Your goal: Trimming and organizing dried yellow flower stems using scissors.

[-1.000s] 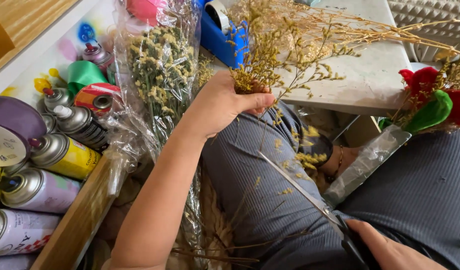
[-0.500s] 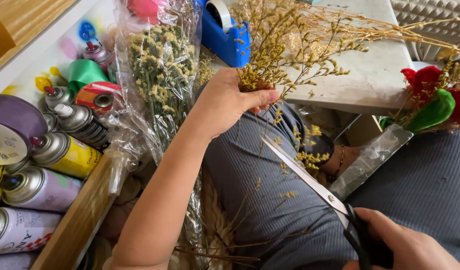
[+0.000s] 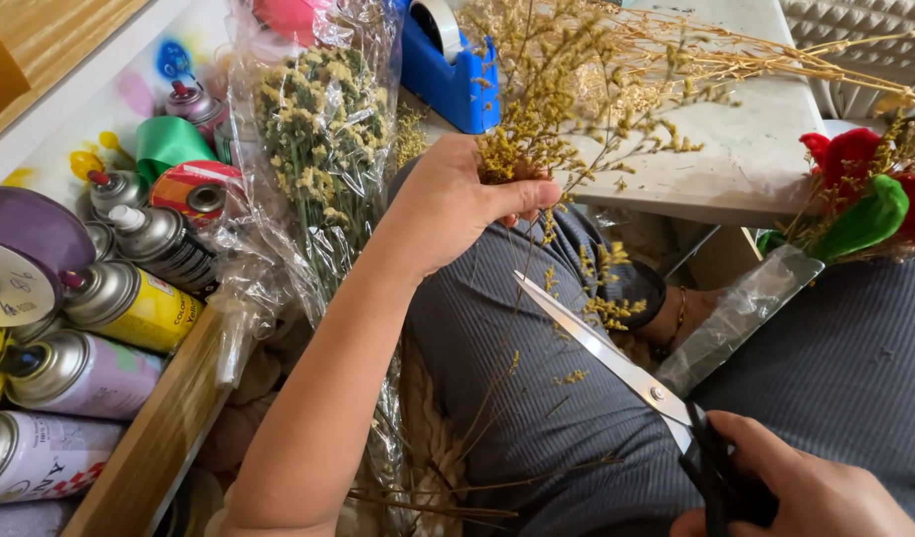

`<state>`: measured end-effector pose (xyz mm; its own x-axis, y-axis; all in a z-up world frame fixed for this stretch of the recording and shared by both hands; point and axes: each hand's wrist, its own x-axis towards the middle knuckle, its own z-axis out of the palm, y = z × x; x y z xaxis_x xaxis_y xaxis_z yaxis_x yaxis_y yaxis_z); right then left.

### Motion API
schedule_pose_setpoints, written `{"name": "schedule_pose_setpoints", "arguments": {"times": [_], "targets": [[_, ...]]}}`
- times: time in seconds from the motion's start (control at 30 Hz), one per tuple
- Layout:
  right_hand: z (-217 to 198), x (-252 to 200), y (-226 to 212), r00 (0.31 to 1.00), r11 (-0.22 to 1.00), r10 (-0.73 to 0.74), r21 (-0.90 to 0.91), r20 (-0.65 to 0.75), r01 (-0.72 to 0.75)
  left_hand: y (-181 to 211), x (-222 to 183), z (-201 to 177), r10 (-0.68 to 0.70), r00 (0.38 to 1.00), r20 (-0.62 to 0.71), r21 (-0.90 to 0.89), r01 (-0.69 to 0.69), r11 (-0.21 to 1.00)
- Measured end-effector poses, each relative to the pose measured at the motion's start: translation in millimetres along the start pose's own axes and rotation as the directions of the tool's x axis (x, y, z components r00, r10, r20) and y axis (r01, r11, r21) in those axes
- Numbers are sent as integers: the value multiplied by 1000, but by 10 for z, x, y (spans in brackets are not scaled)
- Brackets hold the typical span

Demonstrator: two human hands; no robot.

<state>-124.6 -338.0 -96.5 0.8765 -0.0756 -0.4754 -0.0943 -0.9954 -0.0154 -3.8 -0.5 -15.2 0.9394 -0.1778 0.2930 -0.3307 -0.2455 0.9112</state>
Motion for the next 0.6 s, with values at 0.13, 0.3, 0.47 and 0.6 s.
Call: {"name": "schedule_pose_setpoints", "arguments": {"times": [0.13,0.3,0.47,0.6], "targets": [[39,84,31,998,987,54,-151,33,-49,-29,11,14,-35,999,8,-47,35,998],[-129,74,-76,975,973,106,-223,196,-61,-31,19,20,-24,1000,-7,22,24,999],[125,260,399,970,999,-39,13,239,37,-103,31,-23,-41,999,-28,-57,39,998],[485,517,785,914,977,-212,98,345,189,-81,29,-52,20,999,-33,-32,-21,999]]}}
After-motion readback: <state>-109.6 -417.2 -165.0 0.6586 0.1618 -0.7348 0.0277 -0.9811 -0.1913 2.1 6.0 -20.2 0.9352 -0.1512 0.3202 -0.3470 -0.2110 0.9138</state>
